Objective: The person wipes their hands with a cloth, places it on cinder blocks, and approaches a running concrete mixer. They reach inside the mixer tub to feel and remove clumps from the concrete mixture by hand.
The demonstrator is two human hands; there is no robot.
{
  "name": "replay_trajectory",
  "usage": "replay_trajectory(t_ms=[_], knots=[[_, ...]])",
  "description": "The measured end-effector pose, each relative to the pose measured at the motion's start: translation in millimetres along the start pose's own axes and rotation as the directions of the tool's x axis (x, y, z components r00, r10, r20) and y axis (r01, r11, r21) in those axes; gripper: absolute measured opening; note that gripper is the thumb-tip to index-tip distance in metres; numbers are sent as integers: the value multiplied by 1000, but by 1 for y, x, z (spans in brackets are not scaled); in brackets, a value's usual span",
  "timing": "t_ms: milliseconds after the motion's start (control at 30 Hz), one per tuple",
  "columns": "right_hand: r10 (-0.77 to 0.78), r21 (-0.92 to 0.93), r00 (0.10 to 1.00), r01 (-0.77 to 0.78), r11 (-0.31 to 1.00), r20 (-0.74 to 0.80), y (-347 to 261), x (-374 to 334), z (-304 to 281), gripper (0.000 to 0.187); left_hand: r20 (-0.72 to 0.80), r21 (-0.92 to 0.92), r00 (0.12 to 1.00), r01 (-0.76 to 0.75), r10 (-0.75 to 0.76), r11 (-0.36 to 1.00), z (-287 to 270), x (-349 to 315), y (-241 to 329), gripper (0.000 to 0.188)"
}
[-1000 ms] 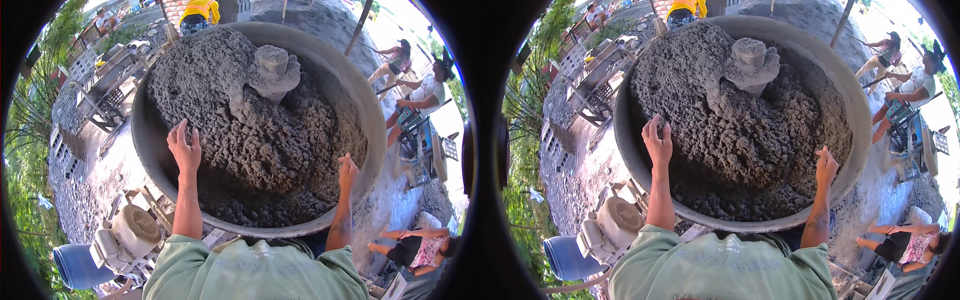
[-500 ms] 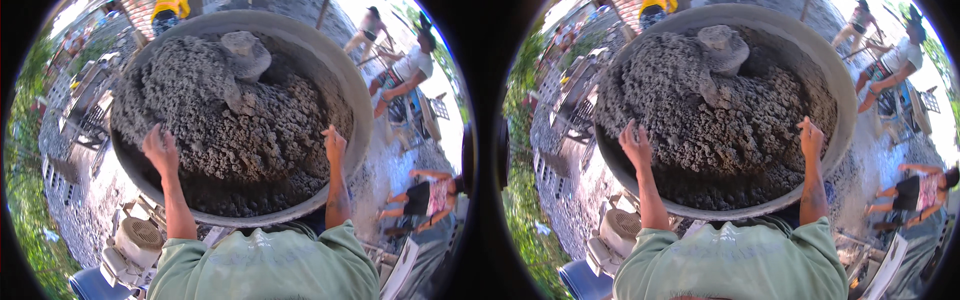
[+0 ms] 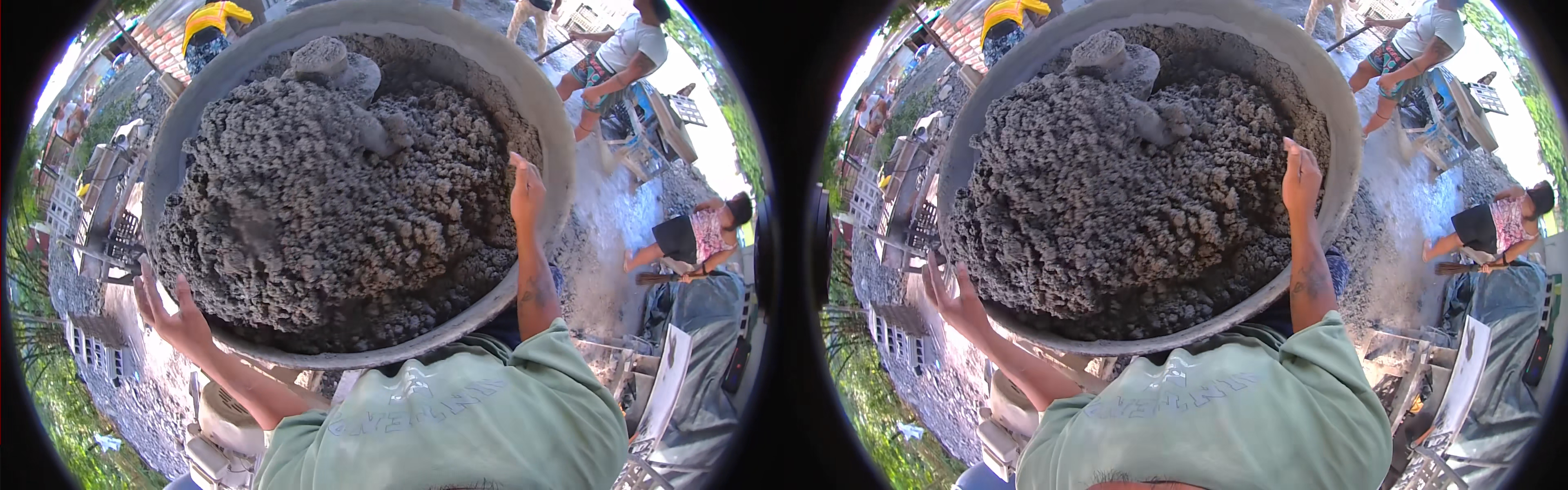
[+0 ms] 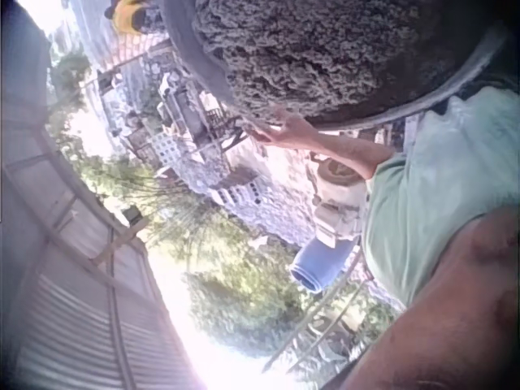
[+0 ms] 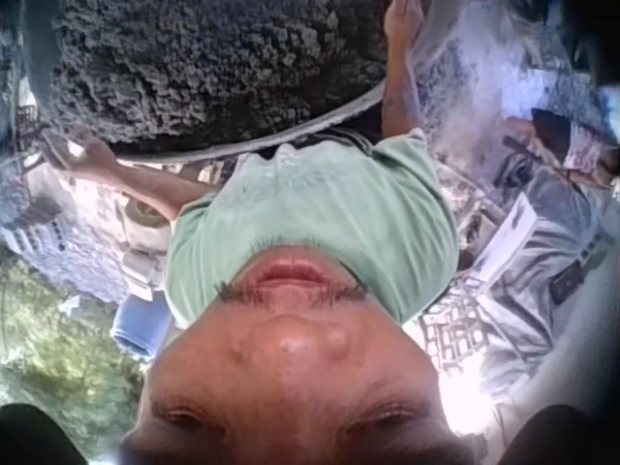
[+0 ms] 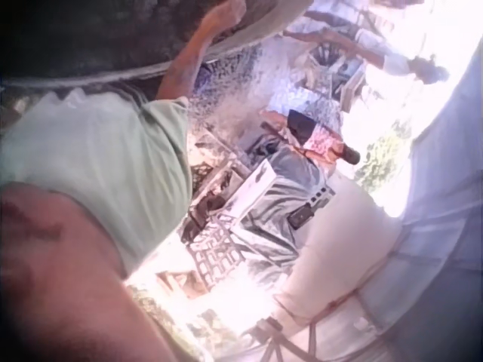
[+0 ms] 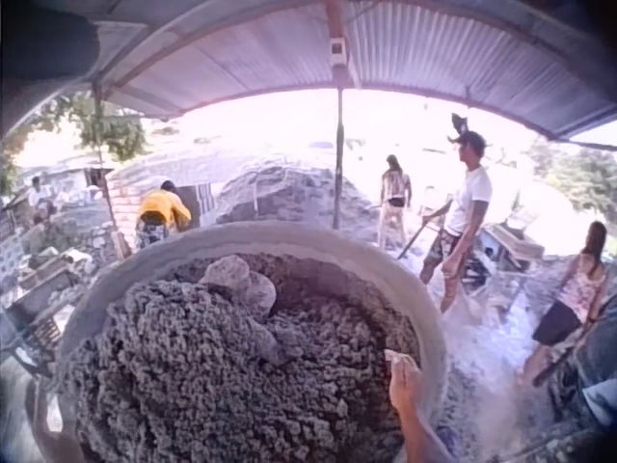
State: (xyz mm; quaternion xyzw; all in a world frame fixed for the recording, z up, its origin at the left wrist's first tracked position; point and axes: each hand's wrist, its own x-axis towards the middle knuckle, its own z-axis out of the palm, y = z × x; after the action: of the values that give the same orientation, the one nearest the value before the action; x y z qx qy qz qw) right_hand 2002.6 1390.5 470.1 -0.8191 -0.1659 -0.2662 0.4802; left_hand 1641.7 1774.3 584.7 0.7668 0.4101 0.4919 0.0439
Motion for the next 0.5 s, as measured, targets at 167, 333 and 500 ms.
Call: replay_trajectory(t_ms=[167,333,500], knots=[[17,11,1000,-17,1000,16,11,3,-3,41,10,0,1000,25,-25,1000,4,-7,-21,41],[-32,-30,998,34,999,61,13,14,-20,53,57,10,998,8,-8,1000,30,0,-41,38],[89,65,965,-108,992,247,-10,11,-50,69,199,78,980,-7,-8,997,65,13,-52,40]])
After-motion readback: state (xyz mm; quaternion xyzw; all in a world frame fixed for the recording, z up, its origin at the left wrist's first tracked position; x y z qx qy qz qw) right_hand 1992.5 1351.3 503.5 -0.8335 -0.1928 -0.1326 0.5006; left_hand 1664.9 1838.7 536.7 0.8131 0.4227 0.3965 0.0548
